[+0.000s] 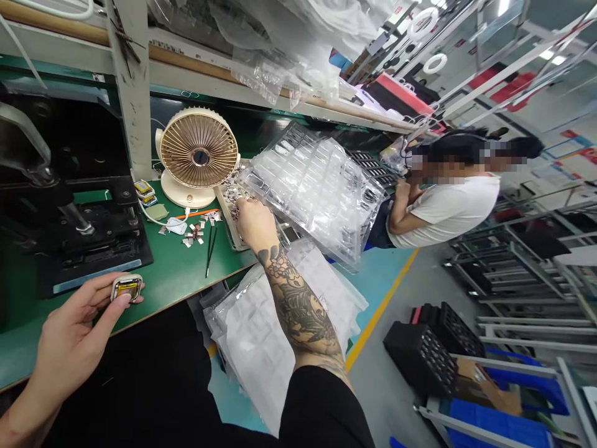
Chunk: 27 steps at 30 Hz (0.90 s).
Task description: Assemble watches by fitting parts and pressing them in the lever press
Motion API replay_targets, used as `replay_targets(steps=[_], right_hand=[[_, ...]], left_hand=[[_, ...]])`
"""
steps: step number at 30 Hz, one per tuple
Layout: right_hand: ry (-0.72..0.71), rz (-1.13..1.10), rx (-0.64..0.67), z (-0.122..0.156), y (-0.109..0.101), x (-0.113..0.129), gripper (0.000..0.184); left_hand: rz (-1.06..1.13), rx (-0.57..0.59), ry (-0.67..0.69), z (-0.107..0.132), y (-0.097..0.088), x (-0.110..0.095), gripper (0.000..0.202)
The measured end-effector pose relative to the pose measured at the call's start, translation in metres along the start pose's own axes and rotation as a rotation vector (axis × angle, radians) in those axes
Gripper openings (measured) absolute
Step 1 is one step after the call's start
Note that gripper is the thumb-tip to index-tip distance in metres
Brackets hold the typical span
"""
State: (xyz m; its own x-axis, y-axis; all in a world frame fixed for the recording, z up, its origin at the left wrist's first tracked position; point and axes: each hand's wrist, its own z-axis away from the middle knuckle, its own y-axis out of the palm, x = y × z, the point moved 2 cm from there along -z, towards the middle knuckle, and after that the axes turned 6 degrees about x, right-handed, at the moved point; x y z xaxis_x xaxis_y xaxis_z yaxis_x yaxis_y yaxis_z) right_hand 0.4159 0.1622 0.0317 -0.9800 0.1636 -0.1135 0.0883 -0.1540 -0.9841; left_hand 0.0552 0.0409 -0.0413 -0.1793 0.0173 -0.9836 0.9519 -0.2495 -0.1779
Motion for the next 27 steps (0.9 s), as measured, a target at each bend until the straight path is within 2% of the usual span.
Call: replay_targets(steps=[6, 12, 14, 15, 17, 19, 21, 23, 25, 27], right_hand=[[-0.028, -0.016, 0.021, -0.004, -0.004, -0.002, 0.034], [0.012, -0.035, -0.107, 0.009, 0.002, 0.003, 0.039], [0.011, -0.087, -0.221, 0.021, 0.008, 0.006, 0.04], [-0.022, -0.164, -0.33, 0.028, 0.01, 0.01, 0.039], [-0.161, -0.436, -0.581, 0.046, 0.013, 0.023, 0.031], [-0.349, -0.785, -0.721, 0.065, 0.014, 0.045, 0.017], [-0.509, -1.055, -0.644, 0.083, 0.013, 0.073, 0.013], [-0.648, -1.237, -0.467, 0.098, 0.012, 0.103, 0.017], [-0.748, -1.349, -0.286, 0.108, 0.013, 0.127, 0.02], [-0.786, -1.413, -0.156, 0.111, 0.018, 0.142, 0.019]], left_hand=[[0.018, -0.01, 0.017, -0.001, -0.001, -0.004, 0.046], [0.017, -0.011, 0.021, -0.003, 0.0, 0.0, 0.032], [-0.011, 0.007, 0.043, -0.004, 0.0, -0.004, 0.024], [-0.037, 0.02, 0.058, -0.005, 0.0, -0.008, 0.021], [-0.098, 0.043, 0.098, -0.007, 0.0, -0.016, 0.016], [-0.135, 0.049, 0.145, -0.009, 0.0, -0.023, 0.014], [-0.141, 0.042, 0.178, -0.012, 0.0, -0.027, 0.015], [-0.139, 0.036, 0.196, -0.012, 0.0, -0.028, 0.015], [-0.133, 0.039, 0.211, -0.012, 0.0, -0.027, 0.015], [-0.133, 0.044, 0.22, -0.011, 0.0, -0.027, 0.015]])
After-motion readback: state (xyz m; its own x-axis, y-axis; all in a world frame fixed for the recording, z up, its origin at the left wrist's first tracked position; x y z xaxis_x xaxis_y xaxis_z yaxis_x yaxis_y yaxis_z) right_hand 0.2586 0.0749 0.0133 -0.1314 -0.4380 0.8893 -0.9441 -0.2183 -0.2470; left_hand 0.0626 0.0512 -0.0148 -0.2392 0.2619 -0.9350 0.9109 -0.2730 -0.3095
